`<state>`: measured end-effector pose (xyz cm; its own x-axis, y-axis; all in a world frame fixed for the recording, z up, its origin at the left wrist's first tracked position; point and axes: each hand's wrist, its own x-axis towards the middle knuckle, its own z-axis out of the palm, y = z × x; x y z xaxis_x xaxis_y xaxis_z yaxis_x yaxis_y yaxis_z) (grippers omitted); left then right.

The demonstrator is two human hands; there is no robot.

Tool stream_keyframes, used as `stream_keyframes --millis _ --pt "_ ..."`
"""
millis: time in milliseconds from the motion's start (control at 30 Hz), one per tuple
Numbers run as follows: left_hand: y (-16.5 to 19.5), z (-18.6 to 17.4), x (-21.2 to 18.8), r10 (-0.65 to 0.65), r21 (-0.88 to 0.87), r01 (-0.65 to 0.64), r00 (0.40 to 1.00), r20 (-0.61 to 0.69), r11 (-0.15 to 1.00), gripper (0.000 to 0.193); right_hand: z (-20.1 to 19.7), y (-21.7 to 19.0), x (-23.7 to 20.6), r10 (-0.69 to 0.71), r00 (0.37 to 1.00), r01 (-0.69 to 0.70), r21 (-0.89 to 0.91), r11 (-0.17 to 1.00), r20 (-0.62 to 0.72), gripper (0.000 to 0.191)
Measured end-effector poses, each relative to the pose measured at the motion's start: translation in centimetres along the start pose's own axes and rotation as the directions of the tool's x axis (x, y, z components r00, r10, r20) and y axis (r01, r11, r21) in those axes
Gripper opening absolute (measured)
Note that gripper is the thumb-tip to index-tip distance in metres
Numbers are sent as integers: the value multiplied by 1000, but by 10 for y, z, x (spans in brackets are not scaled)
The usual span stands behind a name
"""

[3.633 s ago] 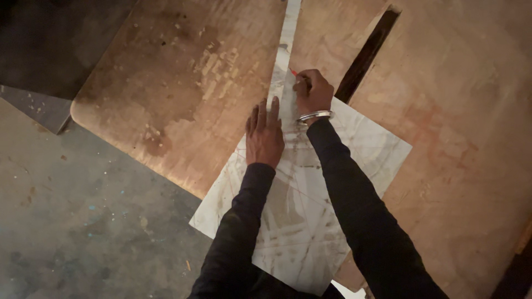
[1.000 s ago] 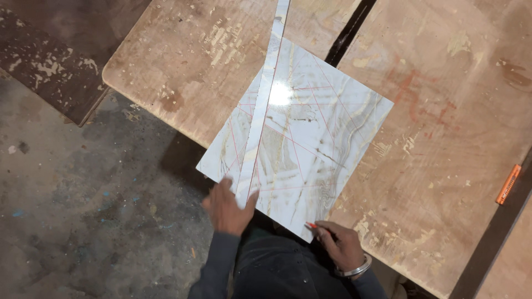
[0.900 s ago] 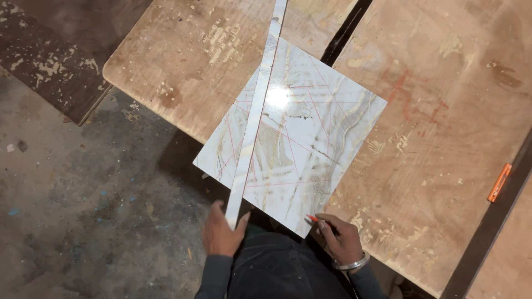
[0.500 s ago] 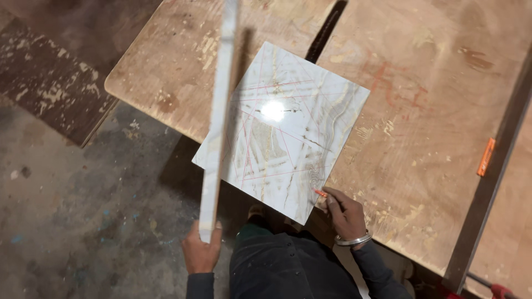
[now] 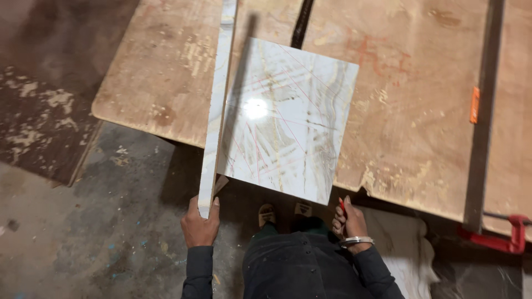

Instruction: The person uses a straightedge and a red marker to draw multiple intersecting lines on a square marble tile. They repeatedly reposition the straightedge and draw lines across the tile surface, creating a grid of red marks.

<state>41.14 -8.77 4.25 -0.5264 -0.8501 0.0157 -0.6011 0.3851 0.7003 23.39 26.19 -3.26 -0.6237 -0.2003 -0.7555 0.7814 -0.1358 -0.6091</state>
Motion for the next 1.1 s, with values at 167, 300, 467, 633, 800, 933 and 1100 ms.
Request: stream_keyframes --millis 167,300,467,633,800,933,1100 --pt "-14 9 3 48 5 -49 993 111 999 39 9 -1 -13 -234 971 222 -195 955 -42 35" --pt "-22 8 9 147 3 -150 970 196 989 39 24 -13 -11 -366 931 344 -323 881 -5 24" --pt "-30 3 34 286 17 -301 922 260 953 40 38 -24 -8 -441 897 427 -344 836 41 21" --pt "-36 9 58 322 167 -380 900 294 909 53 45 -25 -7 -345 938 345 -178 922 34 21" --pt "-37 17 77 433 166 -496 847 307 852 52 40 -22 1 -307 951 307 -127 943 14 22" --pt "-32 18 88 438 175 -498 851 290 850 51 31 -27 13 -277 960 274 -63 960 -45 22" --pt "-25 18 103 471 178 -530 833 290 829 52 22 -42 26 -326 943 329 30 944 -71 22"
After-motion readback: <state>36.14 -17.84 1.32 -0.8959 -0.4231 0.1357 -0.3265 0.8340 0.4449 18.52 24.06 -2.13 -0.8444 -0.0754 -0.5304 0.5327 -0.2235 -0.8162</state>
